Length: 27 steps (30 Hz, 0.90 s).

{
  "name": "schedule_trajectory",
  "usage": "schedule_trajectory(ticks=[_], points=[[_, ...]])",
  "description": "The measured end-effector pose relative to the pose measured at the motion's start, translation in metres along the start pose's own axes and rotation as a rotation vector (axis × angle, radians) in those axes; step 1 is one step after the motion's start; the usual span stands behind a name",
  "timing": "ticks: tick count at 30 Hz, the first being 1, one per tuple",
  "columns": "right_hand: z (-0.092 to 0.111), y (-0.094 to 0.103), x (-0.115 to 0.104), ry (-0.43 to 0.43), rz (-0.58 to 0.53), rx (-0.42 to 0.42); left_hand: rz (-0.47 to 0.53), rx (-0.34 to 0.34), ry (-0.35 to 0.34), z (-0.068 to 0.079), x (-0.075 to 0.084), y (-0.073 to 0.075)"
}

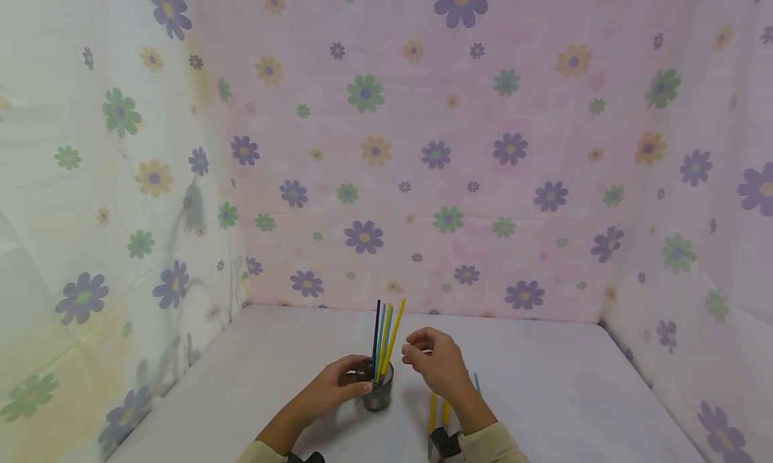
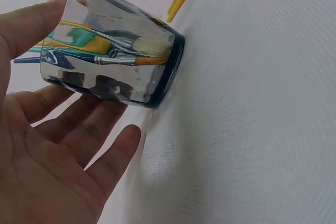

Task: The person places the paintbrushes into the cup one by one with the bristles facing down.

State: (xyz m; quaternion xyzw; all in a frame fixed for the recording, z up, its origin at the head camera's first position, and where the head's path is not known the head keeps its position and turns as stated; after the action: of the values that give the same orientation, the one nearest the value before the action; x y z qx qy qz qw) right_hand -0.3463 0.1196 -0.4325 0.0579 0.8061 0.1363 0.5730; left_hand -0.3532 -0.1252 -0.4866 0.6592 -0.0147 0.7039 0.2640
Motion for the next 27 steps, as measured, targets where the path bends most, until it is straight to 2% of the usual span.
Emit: schedule_trajectory(ticks=[8, 15, 27], points=[[-0.001, 0.005, -0.004, 0.007, 0.037, 0.029, -0.015, 0.03, 0.002, -0.004, -0.001, 0.001], [0.002, 0.011, -0.002, -0.004, 0.101, -0.007, -0.035, 0.076, 0.027, -0.004, -0.003, 0.0], [0.008, 0.027, 0.015, -0.08, 0.15, -0.02, -0.069, 0.133, 0.025, -0.003, -0.006, -0.002]])
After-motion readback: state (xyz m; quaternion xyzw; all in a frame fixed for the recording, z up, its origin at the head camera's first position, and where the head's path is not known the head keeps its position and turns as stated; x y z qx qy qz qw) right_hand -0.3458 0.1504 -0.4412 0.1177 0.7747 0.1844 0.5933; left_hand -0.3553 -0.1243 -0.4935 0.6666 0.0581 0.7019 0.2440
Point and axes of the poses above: each hand's wrist, its own z-axis away from the middle knuckle, its own y-axis out of the back of the hand, x = y × z, the point moved 2 cm from there along -z, towards the middle knuckle, and after that the axes turned 9 degrees about y, right-handed, at the moved point
